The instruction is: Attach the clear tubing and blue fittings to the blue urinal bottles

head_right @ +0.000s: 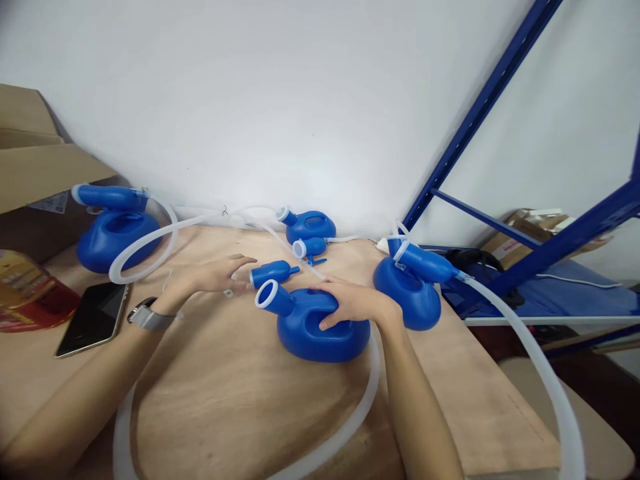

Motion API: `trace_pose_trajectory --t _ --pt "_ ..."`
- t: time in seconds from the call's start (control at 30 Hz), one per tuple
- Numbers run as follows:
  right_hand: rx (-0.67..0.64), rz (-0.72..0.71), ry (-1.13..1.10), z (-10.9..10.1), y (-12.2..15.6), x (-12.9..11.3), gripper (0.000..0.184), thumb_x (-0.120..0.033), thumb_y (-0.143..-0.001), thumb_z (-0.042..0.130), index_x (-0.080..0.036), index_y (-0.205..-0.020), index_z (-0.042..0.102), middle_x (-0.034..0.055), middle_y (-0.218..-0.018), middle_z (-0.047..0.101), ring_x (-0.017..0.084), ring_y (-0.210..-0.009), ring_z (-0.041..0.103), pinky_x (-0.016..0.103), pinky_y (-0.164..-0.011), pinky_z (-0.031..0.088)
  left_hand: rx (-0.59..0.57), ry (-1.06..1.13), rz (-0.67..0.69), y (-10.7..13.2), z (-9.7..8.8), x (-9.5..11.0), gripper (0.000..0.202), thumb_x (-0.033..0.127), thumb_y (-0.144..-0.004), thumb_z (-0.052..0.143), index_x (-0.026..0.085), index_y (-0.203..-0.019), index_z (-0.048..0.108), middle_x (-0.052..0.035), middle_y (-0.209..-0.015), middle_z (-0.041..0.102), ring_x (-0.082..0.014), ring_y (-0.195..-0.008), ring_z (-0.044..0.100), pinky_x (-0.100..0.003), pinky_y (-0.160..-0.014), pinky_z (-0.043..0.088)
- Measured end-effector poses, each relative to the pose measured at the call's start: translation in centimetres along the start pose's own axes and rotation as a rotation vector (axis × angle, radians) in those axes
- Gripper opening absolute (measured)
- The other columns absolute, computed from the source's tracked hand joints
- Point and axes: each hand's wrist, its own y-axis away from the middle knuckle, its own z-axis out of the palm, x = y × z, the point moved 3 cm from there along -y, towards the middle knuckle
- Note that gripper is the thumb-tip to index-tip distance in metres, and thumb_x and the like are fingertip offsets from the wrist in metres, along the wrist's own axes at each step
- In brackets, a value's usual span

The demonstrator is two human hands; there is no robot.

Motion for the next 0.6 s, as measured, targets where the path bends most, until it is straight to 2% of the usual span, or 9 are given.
trace_pose_trajectory --t 0.1,0.2,0.3,0.4,0.43,0.5,0.6 --pt "-0.005 0.021 0.013 -0.2 0.1 -0.1 0.090 -0.040 -0.077 0.089 -0.036 -0.159 0.052 0.0020 -0.167 0.050 0.043 -0.158 0.037 0.057 -0.131 0.031 -0.006 -0.013 0.015 -1.4 2.2 -0.2 0.075 0.058 -0.086 0.064 0.018 -0.149 0.057 -0.0168 -0.144 0.066 -0.0358 -0.128 0.065 -0.041 -0.108 0.050" --pt "-0.001 0.023 0.019 -0.2 0.0 -0.3 0.088 -0.038 -0.079 0.088 -0.038 -0.159 0.052 0.0009 -0.166 0.050 0.042 -0.156 0.042 0.055 -0.132 0.030 0.017 -0.018 0.019 -2.1 3.3 0.2 0.063 0.054 -0.094 0.054 0.018 -0.146 0.060 -0.0167 -0.139 0.069 -0.0336 -0.123 0.067 -0.040 -0.106 0.050" --pt "-0.008 -0.009 0.003 0.0 -0.3 -0.4 0.089 -0.038 -0.077 0.089 -0.040 -0.158 0.054 -0.0003 -0.164 0.053 0.041 -0.154 0.045 0.055 -0.132 0.030 -0.005 -0.045 -0.020 -1.6 2.5 -0.3 0.068 0.056 -0.095 0.050 0.020 -0.153 0.054 -0.0164 -0.151 0.062 -0.0346 -0.133 0.063 -0.041 -0.111 0.047" --pt "0.000 -0.054 -0.013 0.0 -0.7 -0.4 0.088 -0.041 -0.078 0.088 -0.040 -0.158 0.053 -0.0007 -0.165 0.052 0.040 -0.155 0.043 0.056 -0.132 0.030 -0.070 -0.094 -0.109 0.0 0.4 -2.2 0.081 0.063 -0.089 0.057 0.021 -0.158 0.049 -0.0170 -0.164 0.050 -0.0383 -0.141 0.057 -0.044 -0.113 0.046" --pt "0.003 -0.063 -0.013 0.1 -0.8 -0.3 0.087 -0.041 -0.079 0.087 -0.040 -0.159 0.052 -0.0008 -0.166 0.051 0.039 -0.156 0.042 0.056 -0.132 0.029 -0.098 -0.118 -0.150 0.5 -0.2 -3.0 0.083 0.064 -0.085 0.062 0.022 -0.156 0.051 -0.0175 -0.163 0.051 -0.0398 -0.140 0.057 -0.045 -0.111 0.047" --pt "0.008 -0.068 -0.008 0.1 -1.0 0.0 0.087 -0.041 -0.079 0.087 -0.039 -0.159 0.052 -0.0006 -0.167 0.050 0.038 -0.156 0.042 0.055 -0.132 0.029 -0.159 -0.170 -0.228 1.3 -1.0 -4.5 0.082 0.062 -0.075 0.072 0.024 -0.146 0.061 -0.0175 -0.151 0.063 -0.0412 -0.131 0.063 -0.045 -0.104 0.051" --pt "0.017 -0.040 -0.004 0.2 -1.6 0.6 0.092 -0.044 -0.077 0.089 -0.037 -0.160 0.050 0.0020 -0.166 0.050 0.039 -0.155 0.042 0.056 -0.130 0.031 -0.230 -0.212 -0.297 1.4 -0.4 -5.7 0.072 0.060 -0.065 0.081 0.026 -0.128 0.072 -0.0155 -0.130 0.075 -0.0387 -0.112 0.071 -0.042 -0.090 0.056"
